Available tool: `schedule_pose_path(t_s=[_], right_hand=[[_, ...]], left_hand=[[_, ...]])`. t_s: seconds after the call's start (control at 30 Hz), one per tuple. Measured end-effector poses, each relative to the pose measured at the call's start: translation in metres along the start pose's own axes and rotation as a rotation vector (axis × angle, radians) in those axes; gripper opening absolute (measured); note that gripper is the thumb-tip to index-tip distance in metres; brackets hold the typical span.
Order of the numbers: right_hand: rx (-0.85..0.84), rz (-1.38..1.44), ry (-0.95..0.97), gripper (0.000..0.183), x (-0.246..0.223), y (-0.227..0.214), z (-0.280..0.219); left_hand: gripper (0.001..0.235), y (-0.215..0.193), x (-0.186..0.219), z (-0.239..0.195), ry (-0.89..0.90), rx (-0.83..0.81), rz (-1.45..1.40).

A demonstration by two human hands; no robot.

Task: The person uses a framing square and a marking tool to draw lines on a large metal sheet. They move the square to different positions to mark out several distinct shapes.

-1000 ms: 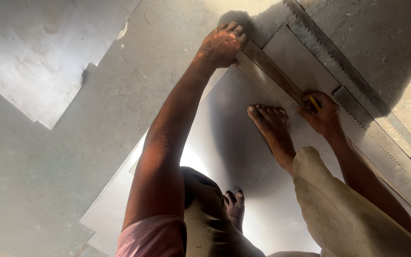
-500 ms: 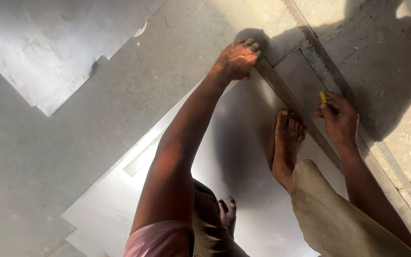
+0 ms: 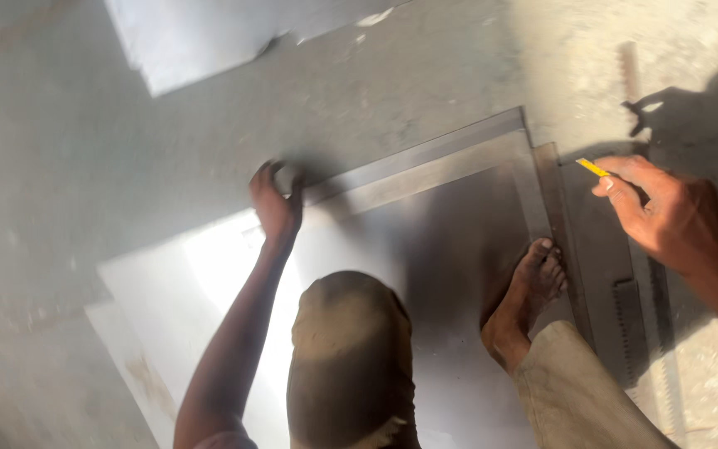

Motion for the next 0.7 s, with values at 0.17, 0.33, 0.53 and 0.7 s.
schedule_pose_path(t_s=[0.17, 0.33, 0.53, 0.7], right_hand=[[-0.294, -0.655, -0.352, 0.039, -0.086, 0.006, 0.071], [-0.243, -0.508, -0.763, 0.038, -0.193, 0.113, 0.136], [-0.412, -0.339, -0.696, 0.034, -0.289, 0.294, 0.163], [-0.456, -0.273, -0.792, 0.025, -0.349, 0.389, 0.157]], left_hand=[[0.111, -0.015, -0.132, -0.103, -0.698, 0.098, -0.023], [0.147, -0.003, -0.151, -0.101, -0.951, -0.072, -0.060], [0.149, -0.019, -0.128, -0.085, -1.084, -0.130, -0.163], [0.149, -0.030, -0.123, -0.076, -1.090, -0.116, -0.226]])
Point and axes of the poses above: each hand's wrist, its own z-axis towards the middle knuckle, its own y-axis out of the palm, x = y × z, the point moved 3 cm from there along z, towards the middle knuckle, and after that the axes turned 2 degrees about y, right-handed, at the moved point
